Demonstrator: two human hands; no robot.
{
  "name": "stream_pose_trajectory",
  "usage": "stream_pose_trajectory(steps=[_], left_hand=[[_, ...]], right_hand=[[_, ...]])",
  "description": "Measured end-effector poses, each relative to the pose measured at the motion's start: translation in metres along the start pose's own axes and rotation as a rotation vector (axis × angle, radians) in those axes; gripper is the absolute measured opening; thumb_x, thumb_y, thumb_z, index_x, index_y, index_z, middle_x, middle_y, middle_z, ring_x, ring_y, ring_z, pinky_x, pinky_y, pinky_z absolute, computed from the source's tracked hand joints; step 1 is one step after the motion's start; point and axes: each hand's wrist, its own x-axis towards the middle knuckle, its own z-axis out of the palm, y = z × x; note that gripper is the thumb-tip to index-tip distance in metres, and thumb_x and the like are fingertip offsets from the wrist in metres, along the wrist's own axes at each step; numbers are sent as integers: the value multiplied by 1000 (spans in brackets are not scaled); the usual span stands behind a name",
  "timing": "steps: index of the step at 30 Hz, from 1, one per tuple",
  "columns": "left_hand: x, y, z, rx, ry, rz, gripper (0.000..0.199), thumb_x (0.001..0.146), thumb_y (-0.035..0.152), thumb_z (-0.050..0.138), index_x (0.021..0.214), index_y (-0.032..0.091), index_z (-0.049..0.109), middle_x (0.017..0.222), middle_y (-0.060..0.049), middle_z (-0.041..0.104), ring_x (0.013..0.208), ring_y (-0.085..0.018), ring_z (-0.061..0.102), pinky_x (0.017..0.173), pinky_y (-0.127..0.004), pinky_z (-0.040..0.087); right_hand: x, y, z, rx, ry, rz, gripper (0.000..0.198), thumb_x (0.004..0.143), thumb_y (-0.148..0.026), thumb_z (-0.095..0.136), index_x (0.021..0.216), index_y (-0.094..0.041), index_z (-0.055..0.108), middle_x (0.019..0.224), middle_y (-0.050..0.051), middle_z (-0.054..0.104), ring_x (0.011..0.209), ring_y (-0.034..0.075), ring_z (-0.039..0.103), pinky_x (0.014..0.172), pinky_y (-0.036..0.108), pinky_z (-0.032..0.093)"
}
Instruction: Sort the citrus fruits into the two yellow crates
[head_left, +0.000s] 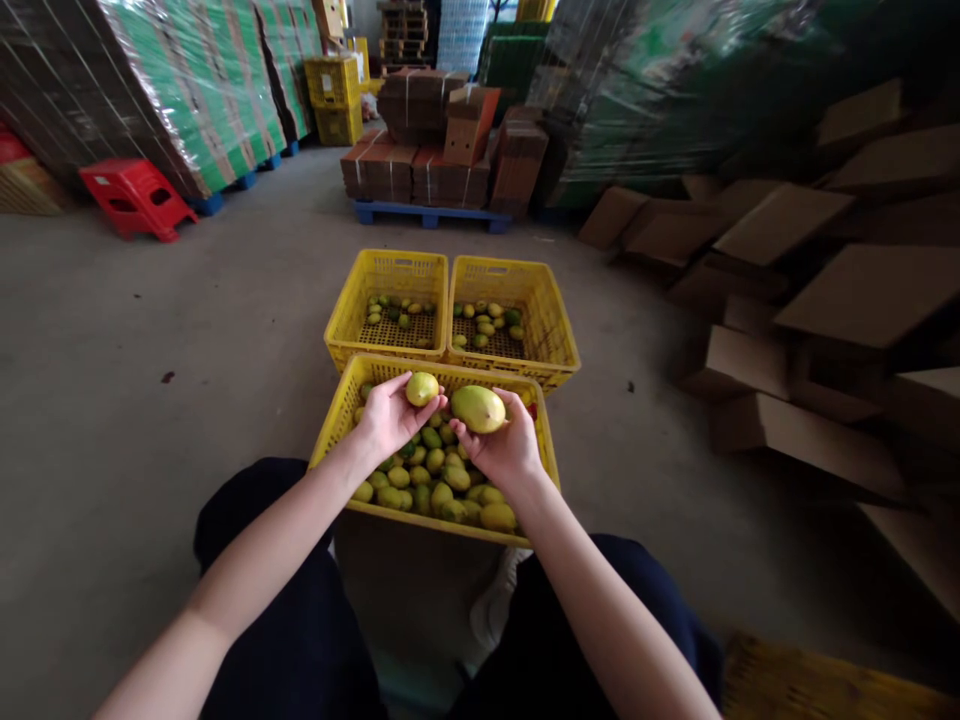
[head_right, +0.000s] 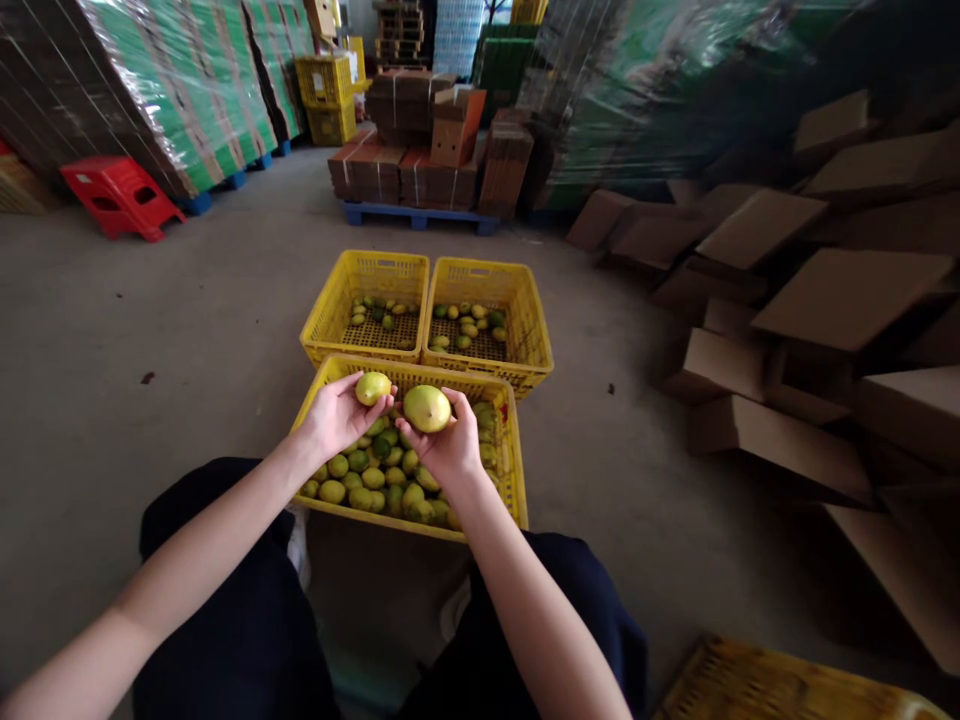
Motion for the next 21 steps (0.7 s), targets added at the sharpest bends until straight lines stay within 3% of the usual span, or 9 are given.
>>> stream_pose_trajectory(steps=[11, 21], left_hand=[[6, -1, -2, -31, 0, -23, 29, 97, 26, 40, 102, 4, 58, 77, -12, 63, 64, -14, 64, 58, -18, 58], [8, -3, -1, 18, 32, 21, 23, 95, 23, 45, 93, 5, 58, 75, -11, 64, 63, -13, 63, 58, -18, 58]], right_hand=[[0, 1, 6, 8, 119, 32, 23, 80, -35, 49, 83, -17, 62, 60, 7, 68, 49, 17, 60, 43, 25, 53], [1, 2, 5, -83, 144, 69, 25, 80, -37, 46, 81, -17, 61, 57, 7, 65, 47, 16, 57, 39, 23, 47]])
